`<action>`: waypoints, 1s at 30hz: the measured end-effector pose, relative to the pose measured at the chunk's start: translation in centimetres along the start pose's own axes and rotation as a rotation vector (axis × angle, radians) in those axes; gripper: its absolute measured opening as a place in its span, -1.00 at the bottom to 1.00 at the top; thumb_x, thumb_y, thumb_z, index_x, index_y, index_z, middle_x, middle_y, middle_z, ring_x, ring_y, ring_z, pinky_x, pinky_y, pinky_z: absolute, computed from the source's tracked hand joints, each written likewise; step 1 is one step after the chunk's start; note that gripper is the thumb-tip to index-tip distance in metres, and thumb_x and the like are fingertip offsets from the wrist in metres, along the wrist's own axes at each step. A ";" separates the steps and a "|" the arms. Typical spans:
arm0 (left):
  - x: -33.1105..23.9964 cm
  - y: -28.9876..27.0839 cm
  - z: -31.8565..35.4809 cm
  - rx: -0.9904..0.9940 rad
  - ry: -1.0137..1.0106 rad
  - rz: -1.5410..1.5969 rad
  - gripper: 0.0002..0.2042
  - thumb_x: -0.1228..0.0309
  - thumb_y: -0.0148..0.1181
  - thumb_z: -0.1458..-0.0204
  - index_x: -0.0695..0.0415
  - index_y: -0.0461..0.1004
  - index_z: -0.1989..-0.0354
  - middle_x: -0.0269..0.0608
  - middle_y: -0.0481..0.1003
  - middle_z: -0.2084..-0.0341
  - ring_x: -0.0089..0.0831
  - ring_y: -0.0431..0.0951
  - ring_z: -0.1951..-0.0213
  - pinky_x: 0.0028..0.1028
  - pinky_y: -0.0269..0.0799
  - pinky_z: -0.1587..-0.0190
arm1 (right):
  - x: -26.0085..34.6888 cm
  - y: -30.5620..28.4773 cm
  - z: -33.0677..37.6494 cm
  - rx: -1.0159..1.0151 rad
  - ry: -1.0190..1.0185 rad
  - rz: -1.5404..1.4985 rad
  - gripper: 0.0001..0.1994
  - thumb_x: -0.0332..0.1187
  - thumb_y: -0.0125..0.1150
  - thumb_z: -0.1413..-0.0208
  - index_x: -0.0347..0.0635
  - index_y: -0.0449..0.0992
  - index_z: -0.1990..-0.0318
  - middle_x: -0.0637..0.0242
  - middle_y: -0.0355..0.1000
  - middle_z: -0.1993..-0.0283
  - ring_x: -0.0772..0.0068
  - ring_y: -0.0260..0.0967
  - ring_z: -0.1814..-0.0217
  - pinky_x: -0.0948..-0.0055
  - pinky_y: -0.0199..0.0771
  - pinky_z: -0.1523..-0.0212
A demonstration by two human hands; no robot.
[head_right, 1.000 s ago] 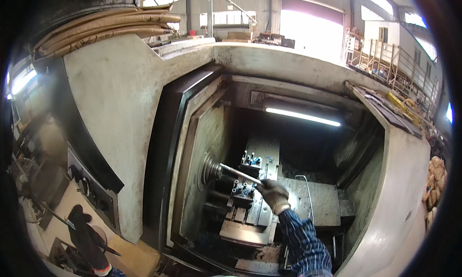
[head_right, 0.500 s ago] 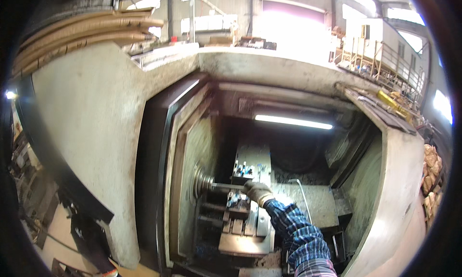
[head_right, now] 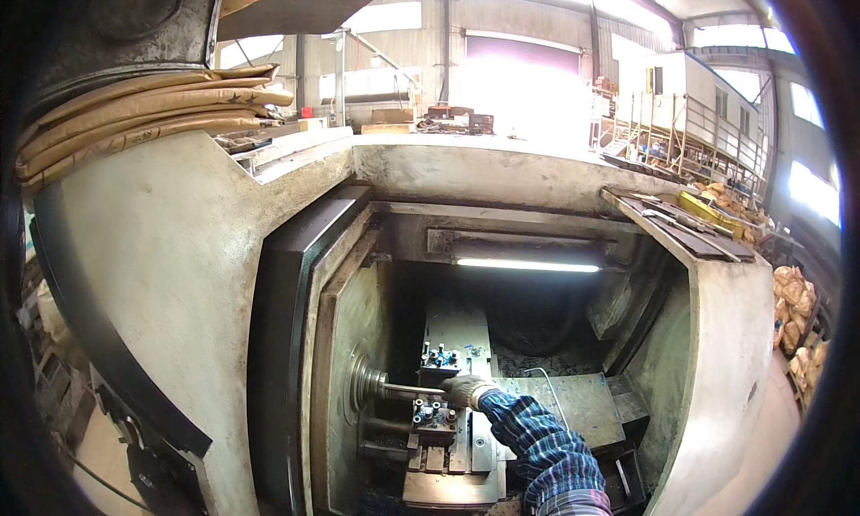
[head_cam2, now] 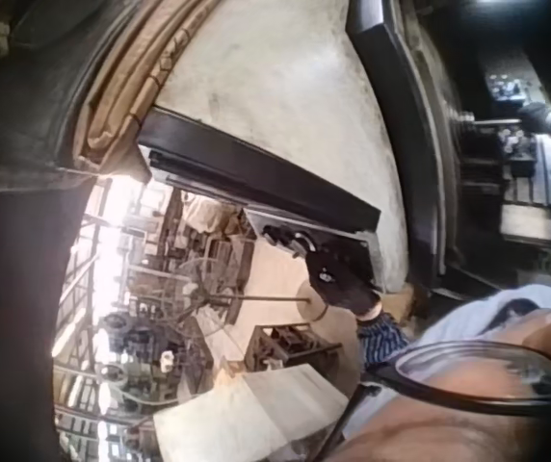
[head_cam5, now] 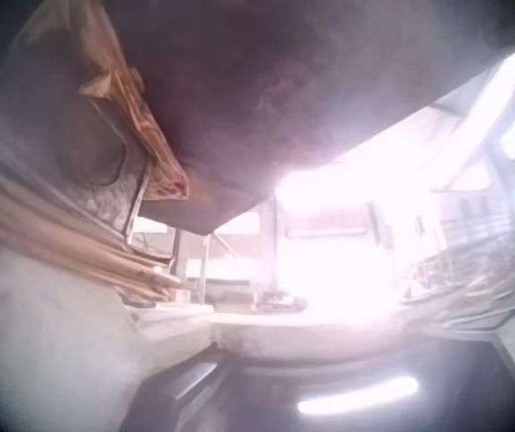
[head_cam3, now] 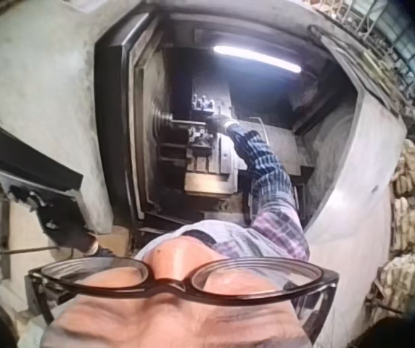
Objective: The person operates a CNC lathe, loading metal rods into the chuck, securing them, and starting the machine. They then remove the processed rods and place them into a bin. The person repeats this cycle multiple times.
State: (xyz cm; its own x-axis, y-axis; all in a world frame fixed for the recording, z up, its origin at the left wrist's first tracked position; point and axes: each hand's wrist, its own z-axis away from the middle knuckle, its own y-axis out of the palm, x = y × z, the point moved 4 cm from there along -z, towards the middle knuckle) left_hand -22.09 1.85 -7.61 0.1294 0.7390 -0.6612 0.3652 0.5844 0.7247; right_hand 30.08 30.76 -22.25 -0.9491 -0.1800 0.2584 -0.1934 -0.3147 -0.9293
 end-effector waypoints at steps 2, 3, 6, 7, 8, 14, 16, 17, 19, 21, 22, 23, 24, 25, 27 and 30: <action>0.0 0.2 0.2 0.008 0.032 -0.038 -0.65 0.39 0.04 -0.27 0.34 0.49 -0.13 -0.04 0.54 0.05 -0.17 0.46 -0.07 -0.07 0.27 -0.29 | -0.3 -1.0 0.4 0.124 0.076 0.098 -0.55 0.02 0.07 -0.29 -0.14 0.62 -0.06 0.07 0.59 -0.03 0.07 0.54 -0.12 0.17 0.50 -0.11; -0.2 0.5 0.6 0.033 0.063 -0.104 -0.66 0.39 0.06 -0.26 0.34 0.49 -0.11 -0.04 0.55 0.09 -0.17 0.49 -0.03 -0.10 0.33 -0.25 | -0.3 -1.1 0.6 0.168 0.091 0.043 -0.55 0.01 0.08 -0.28 -0.17 0.65 0.02 0.07 0.61 0.02 0.06 0.57 -0.06 0.16 0.53 -0.07; -0.9 1.0 1.1 0.103 0.315 -0.481 -0.68 0.40 0.12 -0.27 0.37 0.49 -0.08 -0.06 0.58 0.20 -0.21 0.56 0.11 -0.23 0.50 -0.04 | 0.0 0.1 -2.2 0.078 0.086 0.019 -0.49 0.09 0.12 -0.27 -0.16 0.59 -0.09 0.05 0.58 -0.02 0.03 0.52 -0.11 0.12 0.45 -0.14; -1.2 1.2 1.3 0.123 0.431 -0.638 -0.69 0.40 0.13 -0.27 0.38 0.49 -0.07 -0.06 0.59 0.24 -0.23 0.58 0.17 -0.27 0.56 0.04 | 0.5 0.5 -3.1 0.039 0.043 -0.063 -0.46 0.11 0.09 -0.28 -0.17 0.58 -0.11 0.05 0.58 -0.03 0.02 0.50 -0.13 0.12 0.44 -0.17; -1.2 1.3 1.4 0.148 0.431 -0.625 -0.69 0.40 0.12 -0.28 0.38 0.49 -0.07 -0.07 0.59 0.24 -0.24 0.58 0.18 -0.29 0.56 0.07 | 2.2 0.7 -4.0 0.033 -0.007 -0.075 -0.42 0.15 0.06 -0.28 -0.18 0.56 -0.14 0.05 0.57 -0.05 0.00 0.48 -0.18 0.13 0.42 -0.20; -1.5 1.5 1.1 0.295 0.495 -0.629 -0.73 0.43 0.07 -0.32 0.36 0.50 -0.06 -0.07 0.61 0.25 -0.30 0.60 0.25 -0.36 0.60 0.20 | 12.4 -2.2 -2.1 0.074 0.031 -0.054 -0.37 0.21 0.05 -0.23 -0.13 0.50 -0.20 -0.01 0.53 -0.14 -0.08 0.45 -0.25 0.09 0.43 -0.21; -1.6 1.2 0.7 0.323 0.564 -0.733 -0.73 0.43 0.04 -0.34 0.33 0.50 -0.08 -0.05 0.62 0.22 -0.31 0.61 0.25 -0.36 0.60 0.22 | 11.6 -0.9 -2.6 -0.010 -0.005 -0.080 -0.41 0.17 0.08 -0.23 -0.10 0.49 -0.18 -0.03 0.53 -0.12 -0.09 0.45 -0.24 0.07 0.44 -0.20; -1.8 1.4 0.6 0.349 0.658 -0.780 -0.74 0.43 0.06 -0.33 0.32 0.50 -0.06 -0.05 0.62 0.22 -0.32 0.60 0.25 -0.36 0.60 0.21 | 10.8 -0.3 -3.3 -0.044 -0.020 -0.082 -0.42 0.16 0.09 -0.22 -0.09 0.48 -0.18 -0.04 0.53 -0.12 -0.10 0.45 -0.23 0.06 0.44 -0.20; -2.2 1.8 0.7 0.403 0.852 -0.876 -0.76 0.43 0.09 -0.32 0.30 0.51 -0.04 -0.07 0.62 0.22 -0.33 0.60 0.25 -0.34 0.60 0.19 | 10.0 -0.1 -3.2 -0.073 -0.023 -0.079 -0.43 0.15 0.11 -0.23 -0.08 0.46 -0.18 -0.04 0.52 -0.12 -0.11 0.45 -0.23 0.04 0.44 -0.20; -2.1 1.3 0.5 0.400 0.681 -0.792 -0.77 0.45 0.13 -0.30 0.31 0.53 -0.02 -0.04 0.62 0.22 -0.26 0.61 0.23 -0.30 0.59 0.16 | 10.4 -0.4 -3.2 -0.069 -0.027 -0.073 -0.43 0.14 0.12 -0.23 -0.08 0.43 -0.20 -0.05 0.52 -0.13 -0.13 0.45 -0.22 0.03 0.43 -0.20; -2.1 1.1 0.6 0.395 0.597 -0.748 -0.78 0.46 0.15 -0.29 0.32 0.54 -0.01 -0.03 0.62 0.22 -0.22 0.62 0.22 -0.29 0.59 0.14 | 10.5 -0.3 -3.1 -0.079 0.002 -0.063 -0.41 0.17 0.12 -0.22 -0.09 0.43 -0.19 -0.05 0.51 -0.14 -0.13 0.45 -0.22 0.02 0.44 -0.19; -2.2 1.0 0.7 0.407 0.581 -0.737 -0.78 0.46 0.15 -0.28 0.32 0.54 -0.01 -0.03 0.62 0.22 -0.22 0.62 0.21 -0.28 0.59 0.14 | 10.7 -0.4 -2.8 -0.091 0.034 -0.050 -0.39 0.19 0.12 -0.21 -0.10 0.42 -0.18 -0.05 0.51 -0.14 -0.13 0.45 -0.22 0.01 0.45 -0.18; -2.4 1.2 1.0 0.423 0.611 -0.765 -0.78 0.47 0.16 -0.28 0.32 0.55 0.00 -0.02 0.62 0.21 -0.21 0.62 0.21 -0.28 0.59 0.14 | 10.9 -0.4 -2.4 -0.103 0.066 -0.036 -0.37 0.22 0.12 -0.20 -0.11 0.41 -0.18 -0.06 0.51 -0.14 -0.13 0.45 -0.22 0.00 0.45 -0.17; -2.6 1.2 1.4 0.444 0.648 -0.790 -0.78 0.47 0.16 -0.28 0.32 0.55 0.00 -0.02 0.62 0.21 -0.20 0.62 0.20 -0.28 0.59 0.13 | 11.2 -0.6 -2.1 -0.115 0.097 -0.022 -0.35 0.25 0.12 -0.19 -0.12 0.41 -0.17 -0.06 0.51 -0.15 -0.13 0.46 -0.22 -0.01 0.46 -0.17; -3.3 1.4 2.2 0.494 0.728 -0.831 -0.79 0.48 0.17 -0.27 0.32 0.55 0.00 -0.01 0.62 0.20 -0.18 0.62 0.19 -0.27 0.58 0.12 | 12.5 -1.7 -0.1 -0.167 0.219 -0.082 -0.30 0.30 0.14 -0.15 -0.17 0.37 -0.13 -0.09 0.52 -0.11 -0.12 0.47 -0.22 -0.03 0.49 -0.14; -4.0 1.6 3.1 0.578 0.827 -0.875 -0.79 0.49 0.18 -0.26 0.32 0.56 0.01 0.00 0.61 0.20 -0.16 0.62 0.18 -0.27 0.58 0.11 | 12.5 -2.6 0.7 -0.223 0.277 -0.091 -0.30 0.28 0.16 -0.16 -0.18 0.34 -0.14 -0.08 0.55 -0.05 -0.08 0.51 -0.17 -0.01 0.51 -0.08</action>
State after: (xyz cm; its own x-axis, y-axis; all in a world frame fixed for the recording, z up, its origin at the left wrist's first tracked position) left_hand -19.13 -1.21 -4.41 -0.8642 0.3010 -0.4031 0.4029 0.8940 -0.1961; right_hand 18.91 28.72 -16.46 -0.9509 0.1084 0.2899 -0.3007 -0.1016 -0.9483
